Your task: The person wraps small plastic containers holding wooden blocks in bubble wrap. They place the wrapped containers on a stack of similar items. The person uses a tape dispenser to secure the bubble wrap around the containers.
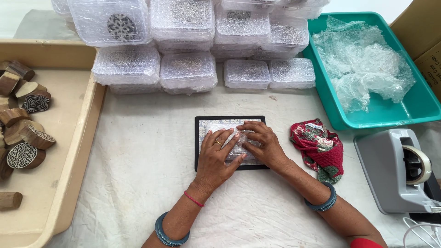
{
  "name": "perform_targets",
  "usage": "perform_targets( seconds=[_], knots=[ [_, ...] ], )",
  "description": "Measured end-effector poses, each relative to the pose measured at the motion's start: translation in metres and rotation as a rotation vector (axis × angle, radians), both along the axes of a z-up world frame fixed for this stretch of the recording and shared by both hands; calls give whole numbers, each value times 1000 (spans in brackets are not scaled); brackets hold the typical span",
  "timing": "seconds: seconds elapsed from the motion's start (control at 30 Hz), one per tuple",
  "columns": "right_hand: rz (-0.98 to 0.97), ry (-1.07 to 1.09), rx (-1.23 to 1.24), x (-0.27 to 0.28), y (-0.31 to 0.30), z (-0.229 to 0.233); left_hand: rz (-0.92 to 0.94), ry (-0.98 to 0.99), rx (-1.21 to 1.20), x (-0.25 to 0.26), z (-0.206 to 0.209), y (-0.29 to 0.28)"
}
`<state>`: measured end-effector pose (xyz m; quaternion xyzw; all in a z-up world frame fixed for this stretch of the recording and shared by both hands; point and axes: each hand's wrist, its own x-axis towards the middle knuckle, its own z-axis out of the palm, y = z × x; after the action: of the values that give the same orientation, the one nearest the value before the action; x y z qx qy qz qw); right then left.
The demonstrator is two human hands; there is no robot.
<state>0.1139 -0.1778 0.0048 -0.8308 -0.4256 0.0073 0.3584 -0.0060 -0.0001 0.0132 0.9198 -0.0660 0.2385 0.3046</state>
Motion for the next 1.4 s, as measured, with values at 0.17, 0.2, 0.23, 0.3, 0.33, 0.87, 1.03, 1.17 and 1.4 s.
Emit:
perform_targets(
  seconds=[0.17, 0.2, 0.23, 0.3, 0.33, 0.87, 1.03, 1.17, 1.4],
  knots=[
    [66, 53, -4, 6, -8, 14, 50, -12, 86, 4, -24, -1],
    [103, 98, 17, 9, -11, 15, 60, -6, 89, 4, -23, -1],
    [104, 97, 17, 10, -10, 13, 60, -7, 89, 4, -21, 0],
    [92, 151, 53, 10, -9, 9, 53, 2, 83, 4, -20, 0],
    [93, 151, 54, 8, -7, 3, 54, 2, 83, 4, -17, 0],
    [-64, -471, -252, -28, 5, 6, 267, 3, 80, 2, -14, -5],
    [-69, -485, -265, -28, 4, 6, 361, -94, 50, -4, 0, 2],
    [-68, -458, -258, -27, 5, 6, 286, -147, -11, -8, 0, 7],
    [-58, -441, -267, -27, 4, 4, 158, -143, 5, -7, -11, 27]
  ],
)
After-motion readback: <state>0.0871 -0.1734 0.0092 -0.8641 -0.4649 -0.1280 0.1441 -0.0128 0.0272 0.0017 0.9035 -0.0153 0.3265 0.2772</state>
